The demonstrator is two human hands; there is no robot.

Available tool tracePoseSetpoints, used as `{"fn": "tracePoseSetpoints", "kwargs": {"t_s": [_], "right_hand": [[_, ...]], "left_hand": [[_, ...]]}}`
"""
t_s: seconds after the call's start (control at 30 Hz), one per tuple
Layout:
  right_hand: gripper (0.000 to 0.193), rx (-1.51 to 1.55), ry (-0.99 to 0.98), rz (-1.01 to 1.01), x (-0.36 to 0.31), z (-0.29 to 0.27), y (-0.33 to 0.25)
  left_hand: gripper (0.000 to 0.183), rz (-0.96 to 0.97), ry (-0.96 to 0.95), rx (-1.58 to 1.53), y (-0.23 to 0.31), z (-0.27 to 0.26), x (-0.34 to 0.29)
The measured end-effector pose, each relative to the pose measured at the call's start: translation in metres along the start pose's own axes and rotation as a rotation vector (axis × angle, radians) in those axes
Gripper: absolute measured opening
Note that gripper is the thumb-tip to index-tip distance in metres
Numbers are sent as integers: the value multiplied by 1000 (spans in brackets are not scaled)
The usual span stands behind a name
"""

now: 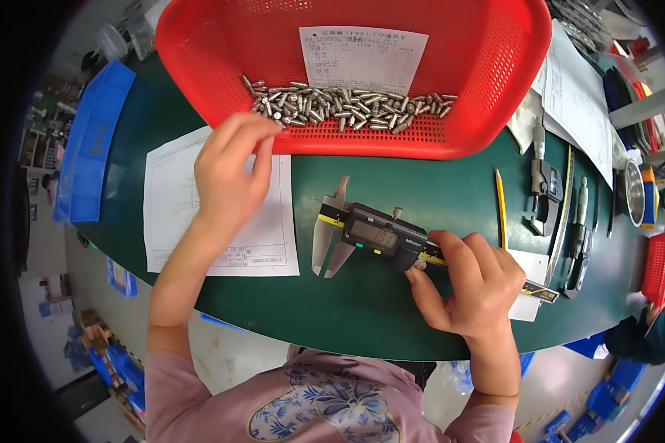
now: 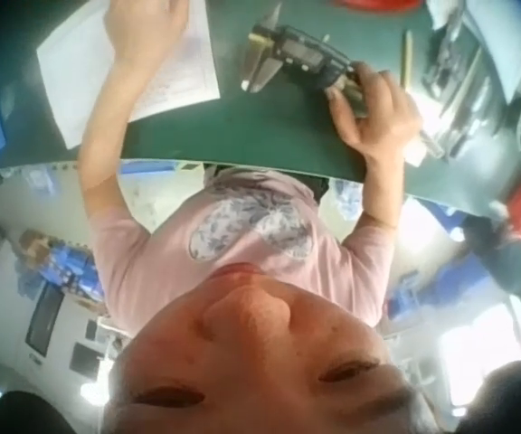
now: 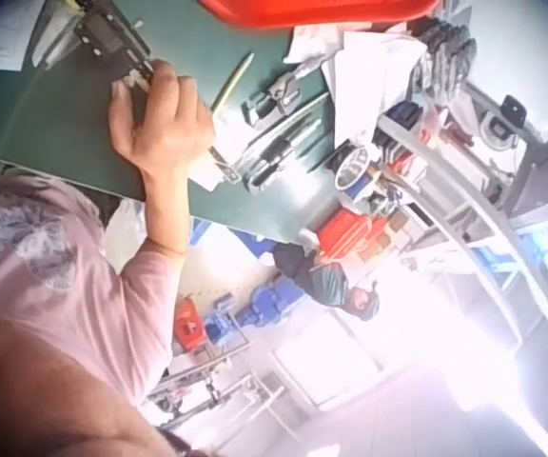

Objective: Using a digital caliper to measure the dimensions of small metal components according to a technical specification sheet.

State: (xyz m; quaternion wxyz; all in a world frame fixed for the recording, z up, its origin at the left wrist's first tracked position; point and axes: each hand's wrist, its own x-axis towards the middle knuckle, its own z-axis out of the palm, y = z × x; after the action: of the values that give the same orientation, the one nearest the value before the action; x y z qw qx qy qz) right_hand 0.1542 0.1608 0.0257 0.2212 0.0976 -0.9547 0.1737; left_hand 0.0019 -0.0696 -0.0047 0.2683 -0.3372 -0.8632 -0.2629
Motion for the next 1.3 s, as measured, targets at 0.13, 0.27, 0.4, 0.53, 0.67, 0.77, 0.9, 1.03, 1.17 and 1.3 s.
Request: {"fn": "tracePoseSetpoints", "kwargs": {"t_s": [0.13,0.27,0.4,0.53,0.67,0.77,0.9,1.03,1.17,1.3], "right_hand": [[34,21,31,-14,-2,2,0],[36,10,12,-11,-2,3,-3],[35,-5,41,-17,-5,4,-2],[34,-46,52,44,-4,-1,1],[39,-77,32,50,-2,4,0],[40,-78,28,34,-4,7,2],[40,-74,23,-22,-5,8,0],[37,-55,-5,-74,-5,5,-4],[32,-1,-42,-104,-3,6,-7],[32,3,-45,-102,-1,6,-6]], "left_hand": [[17,111,-5,118,-5,14,16],[18,336,-133,176,-5,26,27],[16,352,-209,204,-6,23,29],[10,-11,-198,-305,20,10,11],[8,-831,-363,-1130,42,-14,-17],[13,-949,-337,-1300,46,-16,-32],[13,-982,-322,-1457,47,-21,-37],[14,-980,-236,-1537,50,-23,-42],[13,-980,-218,-1574,51,-26,-43],[13,-963,-201,-1566,52,-25,-42]]}}
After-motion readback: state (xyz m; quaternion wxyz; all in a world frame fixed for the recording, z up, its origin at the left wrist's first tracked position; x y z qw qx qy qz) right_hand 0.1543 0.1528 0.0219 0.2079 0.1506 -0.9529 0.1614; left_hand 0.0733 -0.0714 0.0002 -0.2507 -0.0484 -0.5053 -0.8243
